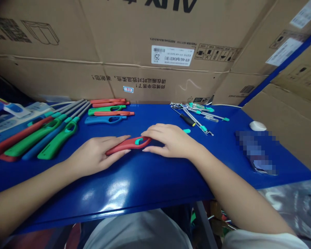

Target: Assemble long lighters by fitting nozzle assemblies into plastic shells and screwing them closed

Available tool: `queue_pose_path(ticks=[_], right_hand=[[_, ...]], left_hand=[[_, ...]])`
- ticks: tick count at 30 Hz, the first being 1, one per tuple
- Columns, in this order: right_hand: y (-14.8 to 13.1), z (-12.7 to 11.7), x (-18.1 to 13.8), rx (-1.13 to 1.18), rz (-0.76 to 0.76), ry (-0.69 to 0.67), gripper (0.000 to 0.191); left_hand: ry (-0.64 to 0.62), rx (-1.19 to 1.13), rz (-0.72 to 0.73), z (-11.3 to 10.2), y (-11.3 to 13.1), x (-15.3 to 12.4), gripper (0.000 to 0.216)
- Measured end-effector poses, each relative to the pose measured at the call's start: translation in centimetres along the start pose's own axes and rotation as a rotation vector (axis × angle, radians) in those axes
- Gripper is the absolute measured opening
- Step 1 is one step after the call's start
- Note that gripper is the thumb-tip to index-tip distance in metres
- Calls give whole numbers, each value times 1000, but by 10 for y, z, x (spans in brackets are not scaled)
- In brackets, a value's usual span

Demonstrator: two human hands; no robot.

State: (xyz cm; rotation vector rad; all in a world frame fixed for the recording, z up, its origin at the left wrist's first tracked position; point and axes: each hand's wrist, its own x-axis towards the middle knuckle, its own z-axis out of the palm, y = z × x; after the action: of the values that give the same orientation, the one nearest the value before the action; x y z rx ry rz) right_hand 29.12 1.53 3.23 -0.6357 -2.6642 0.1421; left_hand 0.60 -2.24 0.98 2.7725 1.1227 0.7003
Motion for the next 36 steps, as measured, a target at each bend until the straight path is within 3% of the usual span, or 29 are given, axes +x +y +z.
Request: queue_pose_path(ticks=[4,9,14,22,30,36], right_hand=[[-3,14,2,-24,-149,174,23],[-5,22,2,52,-173,303,17],[-5,20,3,43,-127,247,17],[8,14,-1,56,-53,291,17],[13,7,-5,13,-40,254,21],[24,3,-10,-90,77,119,24]], left_hand=[[-21,-103,-36,1,10,2,39],[-57,-184,-50,-1,17,2,35],[-3,-169,-42,0,11,1,32],[336,-286,-22,1,2,5,22],[396,-287,53,-3,6,4,16],[413,-283,23,-5,4,5,16]])
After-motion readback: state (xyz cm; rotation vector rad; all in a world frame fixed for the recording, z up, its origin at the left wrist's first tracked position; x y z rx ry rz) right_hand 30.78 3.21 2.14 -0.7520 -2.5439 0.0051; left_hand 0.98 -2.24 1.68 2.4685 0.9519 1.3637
